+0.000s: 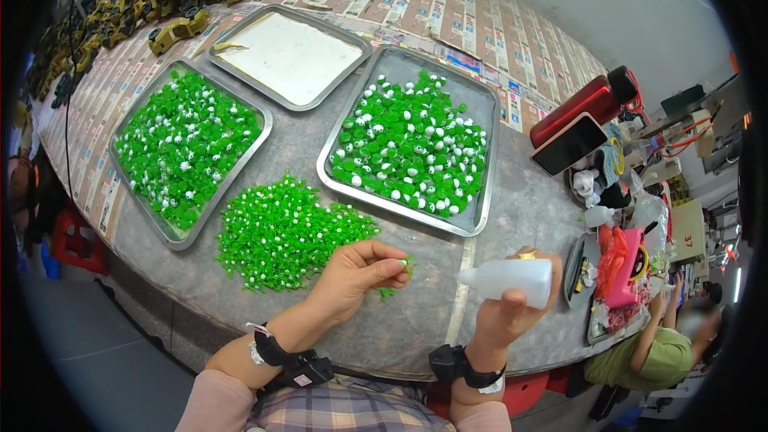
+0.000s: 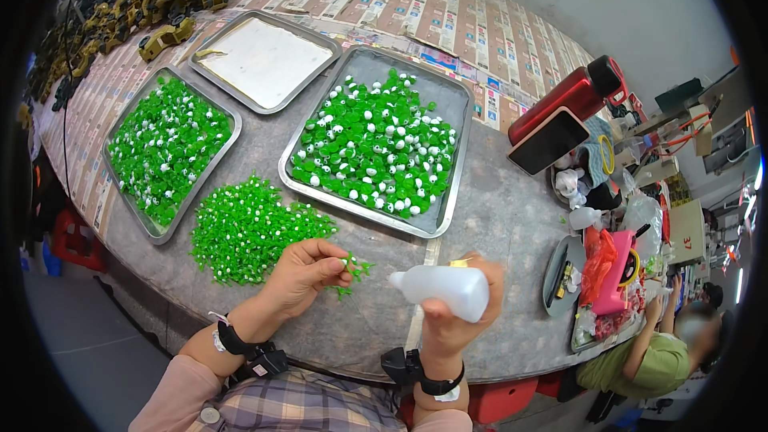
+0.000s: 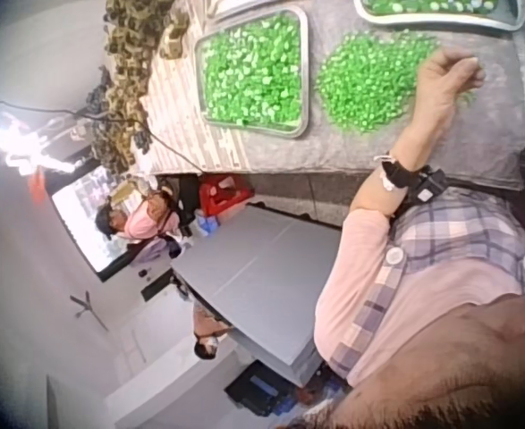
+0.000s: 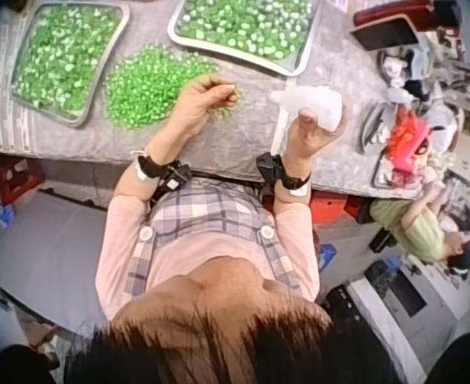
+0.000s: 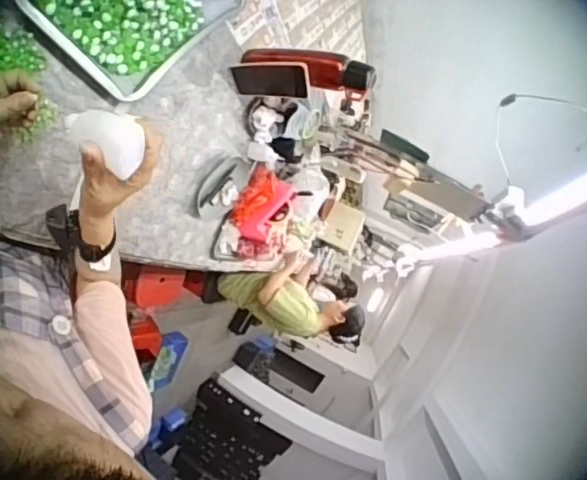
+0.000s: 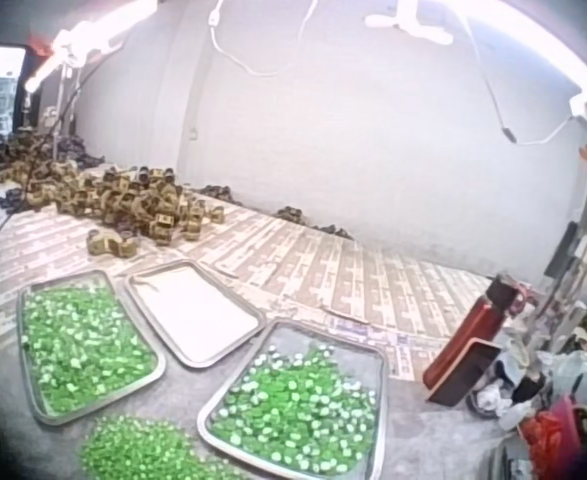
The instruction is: The person sits at a table and repeatedly assembles small green and white candy pieces. They pick up a green piece, apply a small amount of liquid from a squeeze bottle, and attach a white piece to it. The finished items are placed into a metal tray on the table.
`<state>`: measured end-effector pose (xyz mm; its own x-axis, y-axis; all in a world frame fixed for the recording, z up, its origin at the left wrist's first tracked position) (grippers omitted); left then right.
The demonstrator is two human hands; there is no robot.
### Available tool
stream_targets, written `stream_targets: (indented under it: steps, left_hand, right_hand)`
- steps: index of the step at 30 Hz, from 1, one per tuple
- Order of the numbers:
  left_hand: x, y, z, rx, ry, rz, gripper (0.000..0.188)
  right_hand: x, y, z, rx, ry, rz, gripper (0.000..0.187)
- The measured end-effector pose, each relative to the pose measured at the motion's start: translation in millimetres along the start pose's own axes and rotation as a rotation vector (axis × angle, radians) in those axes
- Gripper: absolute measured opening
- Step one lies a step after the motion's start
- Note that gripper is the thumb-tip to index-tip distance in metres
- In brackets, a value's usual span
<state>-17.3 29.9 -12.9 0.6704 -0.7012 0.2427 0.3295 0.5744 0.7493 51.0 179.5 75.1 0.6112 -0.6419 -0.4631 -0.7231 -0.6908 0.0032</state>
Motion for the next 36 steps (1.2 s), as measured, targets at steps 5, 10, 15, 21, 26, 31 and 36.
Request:
stream_targets:
  steps: [5, 10, 15, 21, 26, 31, 36]
  left_hand:
    - [0, 0, -1, -0.003, -0.007, 0.002, 0.008]
    - [1, 0, -1, -0.008, -0.02, 0.005, 0.008]
    - [1, 2, 0, -0.018, -0.027, 0.005, 0.007]
    - [1, 0, -1, -0.029, -0.033, 0.007, 0.008]
    - [1, 0, -2, -0.031, -0.038, 0.002, 0.009]
    - [1, 1, -1, -0.077, -0.025, 0.001, 0.007]
    - [3, 2, 4, -0.294, 0.175, 0.042, 0.008]
  right_hand:
    - [9, 4, 9, 0.08, -0.222, -0.054, 0.057]
    - [11, 9, 6, 0.103, -0.205, -0.103, 0.055]
    - [10, 9, 5, 0.125, -0.219, -0.143, 0.054]
    - [12, 8, 7, 0.049, -0.187, -0.05, 0.053]
    - [10, 6, 10, 0.071, -0.188, -0.07, 0.053]
    - [10, 10, 6, 0.19, -0.158, 0.028, 0.056]
    - [8, 7, 3, 0.186, -0.118, 0.026, 0.061]
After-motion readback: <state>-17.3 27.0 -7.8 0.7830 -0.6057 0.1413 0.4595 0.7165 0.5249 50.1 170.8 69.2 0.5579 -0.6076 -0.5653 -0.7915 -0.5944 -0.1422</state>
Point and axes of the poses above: each hand's wrist, its own x-axis away from the middle knuckle, its own y-axis out of the palm, z = x × y, the point moved 3 cm from there along -x, towards the middle knuckle, and after that the axes turned 4 degrees about -z, right-handed, at the moved point
